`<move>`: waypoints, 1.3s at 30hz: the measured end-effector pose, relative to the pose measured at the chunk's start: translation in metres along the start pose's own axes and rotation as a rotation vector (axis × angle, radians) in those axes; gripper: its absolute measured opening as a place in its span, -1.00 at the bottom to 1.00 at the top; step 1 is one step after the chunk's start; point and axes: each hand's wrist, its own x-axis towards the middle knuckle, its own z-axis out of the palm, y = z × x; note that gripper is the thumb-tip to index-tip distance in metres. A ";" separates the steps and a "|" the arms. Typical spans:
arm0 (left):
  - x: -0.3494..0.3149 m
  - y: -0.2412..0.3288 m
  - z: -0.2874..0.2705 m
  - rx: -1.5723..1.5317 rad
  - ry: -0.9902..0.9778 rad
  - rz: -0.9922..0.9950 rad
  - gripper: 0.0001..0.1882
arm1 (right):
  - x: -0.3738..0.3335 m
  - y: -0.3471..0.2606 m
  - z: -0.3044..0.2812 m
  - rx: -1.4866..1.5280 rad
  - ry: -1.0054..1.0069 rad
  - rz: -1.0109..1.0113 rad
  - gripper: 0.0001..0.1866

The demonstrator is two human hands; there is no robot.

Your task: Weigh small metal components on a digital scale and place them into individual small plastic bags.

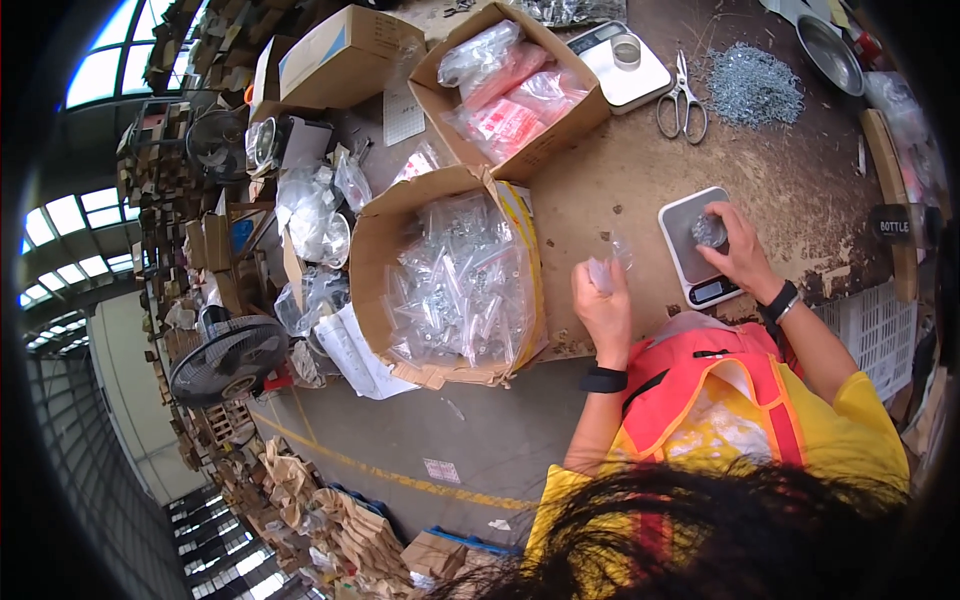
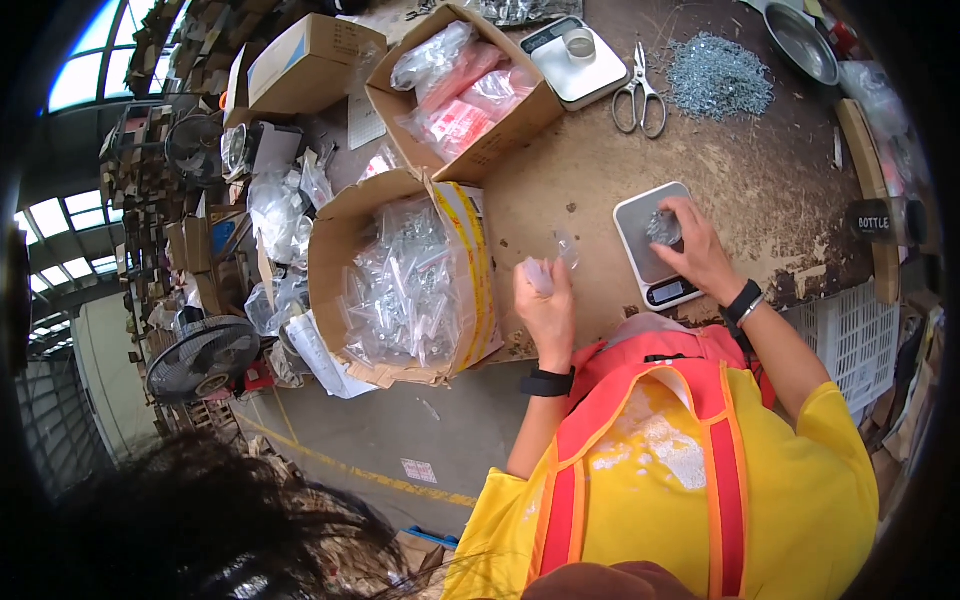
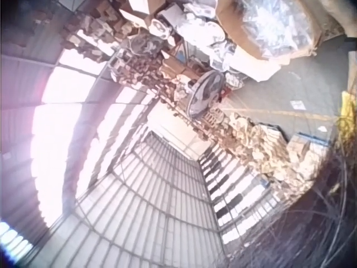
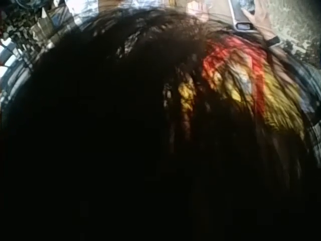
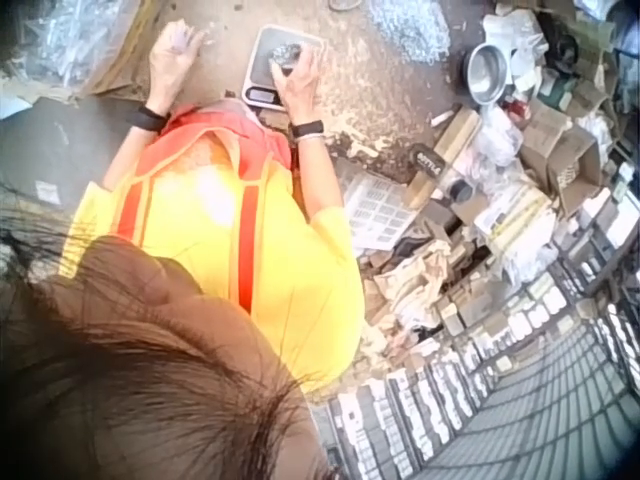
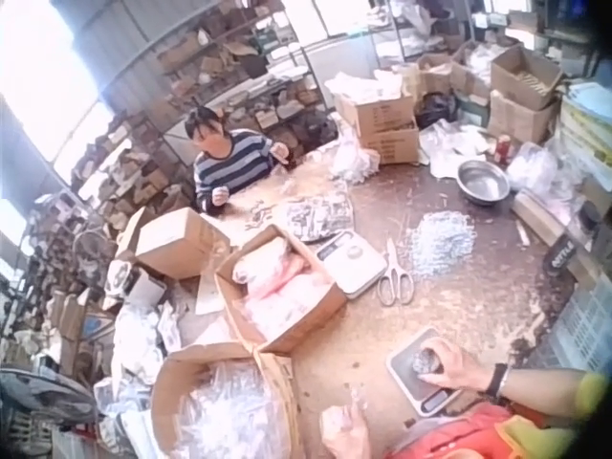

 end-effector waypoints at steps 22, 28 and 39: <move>-0.021 0.030 0.003 0.002 -0.162 0.260 -0.82 | 0.031 -0.090 -0.014 0.007 -0.448 -0.142 -0.40; -0.023 0.030 -0.001 0.055 -0.172 0.155 -0.90 | 0.041 -0.098 -0.008 -0.057 -0.482 -0.111 -0.36; -0.022 0.009 0.008 -0.064 -0.335 -0.023 -0.88 | 0.068 -0.083 0.014 -0.307 -0.663 0.004 -0.25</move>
